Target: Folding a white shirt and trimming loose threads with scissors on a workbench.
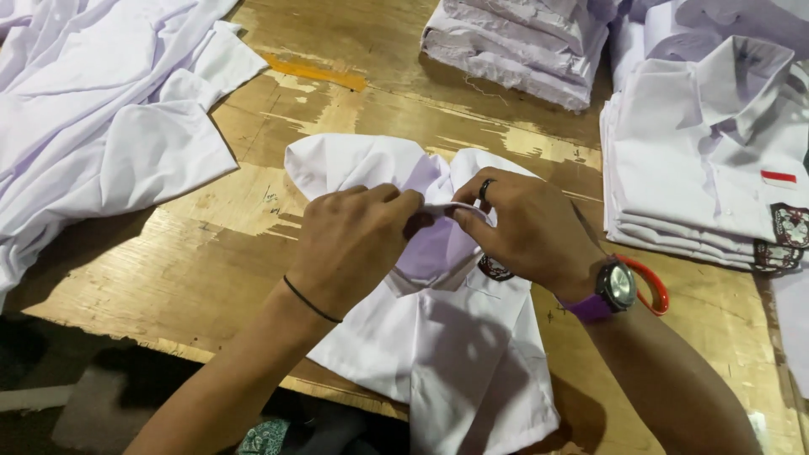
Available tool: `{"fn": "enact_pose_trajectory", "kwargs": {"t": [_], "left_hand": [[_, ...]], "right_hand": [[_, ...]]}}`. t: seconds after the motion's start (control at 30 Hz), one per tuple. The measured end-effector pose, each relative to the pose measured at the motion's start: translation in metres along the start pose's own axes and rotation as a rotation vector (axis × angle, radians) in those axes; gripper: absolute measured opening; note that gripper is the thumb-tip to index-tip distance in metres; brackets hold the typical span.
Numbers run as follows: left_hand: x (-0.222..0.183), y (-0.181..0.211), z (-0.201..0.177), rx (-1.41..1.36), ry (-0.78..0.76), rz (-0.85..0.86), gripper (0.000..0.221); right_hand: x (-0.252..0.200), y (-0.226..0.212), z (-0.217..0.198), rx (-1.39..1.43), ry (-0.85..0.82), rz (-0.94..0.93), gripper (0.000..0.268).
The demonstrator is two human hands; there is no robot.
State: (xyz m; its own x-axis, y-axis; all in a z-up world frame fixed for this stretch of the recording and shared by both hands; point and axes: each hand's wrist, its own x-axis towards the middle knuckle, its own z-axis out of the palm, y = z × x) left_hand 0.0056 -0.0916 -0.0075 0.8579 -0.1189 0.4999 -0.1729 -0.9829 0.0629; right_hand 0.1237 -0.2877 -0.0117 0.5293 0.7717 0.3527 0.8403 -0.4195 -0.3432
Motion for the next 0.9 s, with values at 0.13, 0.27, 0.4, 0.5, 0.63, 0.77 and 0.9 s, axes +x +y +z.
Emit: {"fn": "enact_pose_trajectory", "kwargs": {"t": [0.13,0.27,0.4,0.5,0.63,0.77,0.9], "left_hand": [[-0.003,-0.001,0.011,0.123,-0.072,-0.04,0.011],[0.005,-0.01,0.017,0.139,-0.124,-0.151,0.014],[0.021,-0.026,-0.001,-0.142,-0.327,-0.329,0.018],[0.028,-0.034,-0.007,-0.509,-0.375,-0.494,0.026],[0.024,-0.042,-0.017,-0.856,-0.277,-0.592,0.03],[0.013,-0.063,-0.006,-1.289,-0.369,-0.591,0.045],[0.002,-0.086,0.016,-1.255,-0.223,-0.492,0.074]], "right_hand": [[-0.005,-0.01,0.003,-0.297,-0.003,-0.064,0.016],[-0.006,-0.005,0.001,-0.373,0.097,-0.093,0.013],[-0.008,0.01,-0.001,-0.202,0.135,-0.065,0.009],[0.001,0.016,-0.001,0.226,0.142,-0.075,0.012],[0.003,0.037,-0.017,0.487,0.036,0.151,0.025],[0.009,0.047,-0.016,0.169,-0.205,0.292,0.053],[0.005,0.076,0.01,0.145,-0.314,0.303,0.066]]}}
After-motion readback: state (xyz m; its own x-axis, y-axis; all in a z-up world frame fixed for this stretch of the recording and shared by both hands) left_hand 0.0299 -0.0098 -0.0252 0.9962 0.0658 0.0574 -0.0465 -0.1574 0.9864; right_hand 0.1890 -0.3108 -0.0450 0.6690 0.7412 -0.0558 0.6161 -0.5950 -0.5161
